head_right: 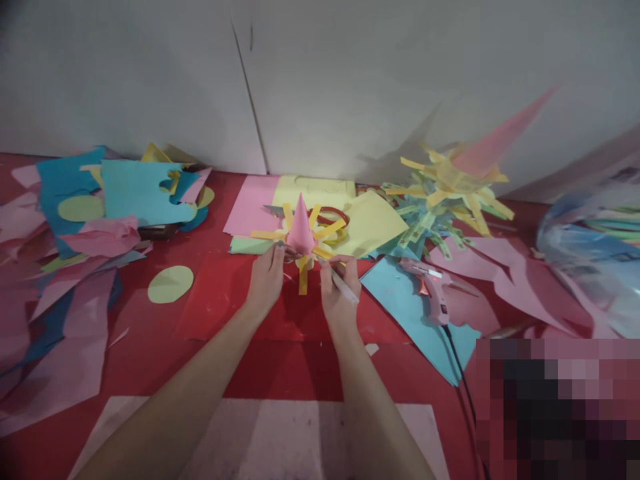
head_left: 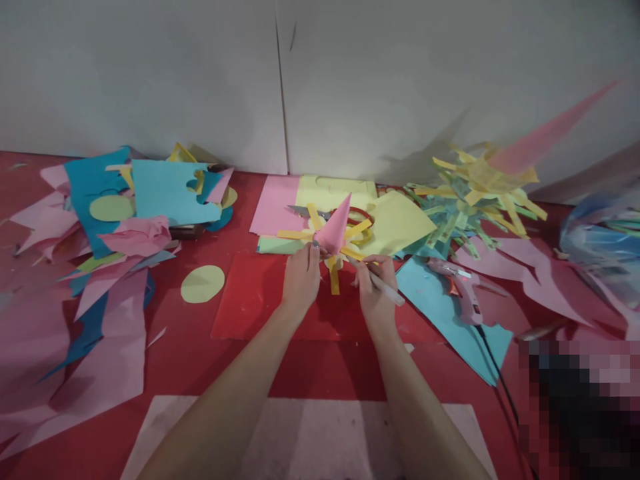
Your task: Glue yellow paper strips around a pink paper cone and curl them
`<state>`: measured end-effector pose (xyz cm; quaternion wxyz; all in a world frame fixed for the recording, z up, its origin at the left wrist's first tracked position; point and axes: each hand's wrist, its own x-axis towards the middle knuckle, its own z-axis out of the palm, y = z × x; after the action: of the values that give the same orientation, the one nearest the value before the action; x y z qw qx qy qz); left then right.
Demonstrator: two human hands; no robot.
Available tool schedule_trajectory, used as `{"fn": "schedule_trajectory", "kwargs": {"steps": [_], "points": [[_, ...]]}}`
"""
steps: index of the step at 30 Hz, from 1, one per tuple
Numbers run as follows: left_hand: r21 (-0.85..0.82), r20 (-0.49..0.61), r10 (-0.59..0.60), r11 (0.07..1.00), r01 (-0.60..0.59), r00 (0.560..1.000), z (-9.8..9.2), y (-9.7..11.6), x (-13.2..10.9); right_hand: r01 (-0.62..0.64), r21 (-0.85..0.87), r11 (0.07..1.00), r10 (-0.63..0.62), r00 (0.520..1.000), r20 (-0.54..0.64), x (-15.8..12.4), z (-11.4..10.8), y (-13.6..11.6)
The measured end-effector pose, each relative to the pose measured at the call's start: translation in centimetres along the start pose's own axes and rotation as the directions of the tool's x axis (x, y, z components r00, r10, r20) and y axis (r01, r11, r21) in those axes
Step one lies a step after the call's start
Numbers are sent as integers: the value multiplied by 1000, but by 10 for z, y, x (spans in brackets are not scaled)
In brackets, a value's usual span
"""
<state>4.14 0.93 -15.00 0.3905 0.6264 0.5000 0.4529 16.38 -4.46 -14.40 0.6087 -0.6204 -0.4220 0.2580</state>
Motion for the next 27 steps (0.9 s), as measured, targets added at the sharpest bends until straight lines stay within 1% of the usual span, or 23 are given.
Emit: {"fn": "schedule_trajectory", "kwargs": {"steps": [4,13,17,19,21,24,27], "points": [[-27,-5,-9,1000,8,1000,0,0,0,10,-21,1000,-10,1000,9,1,-1,3],[-55,-26,-22,998,20,999,1,2,-1,17,-65,998,-17,1000,-12,-2,3,-1],[-99,-81,-47,994,39,996,0,3,-1,29,-93,995,-28,1000,8,-2,1,-4],[-63,-112,-35,998,28,993,-1,3,-1,41,-111,993,-38,999,25,-2,0,-5],[14,-121,4,1000,-2,993,-2,4,-2,46,-126,991,-42,998,38,-2,0,-6],[82,-100,45,996,-37,994,-3,4,-2,81,-151,985,-73,996,55,-2,1,-7],[102,-77,43,994,-35,996,-2,2,-1,138,-174,975,-128,989,69,-2,2,-7]]}}
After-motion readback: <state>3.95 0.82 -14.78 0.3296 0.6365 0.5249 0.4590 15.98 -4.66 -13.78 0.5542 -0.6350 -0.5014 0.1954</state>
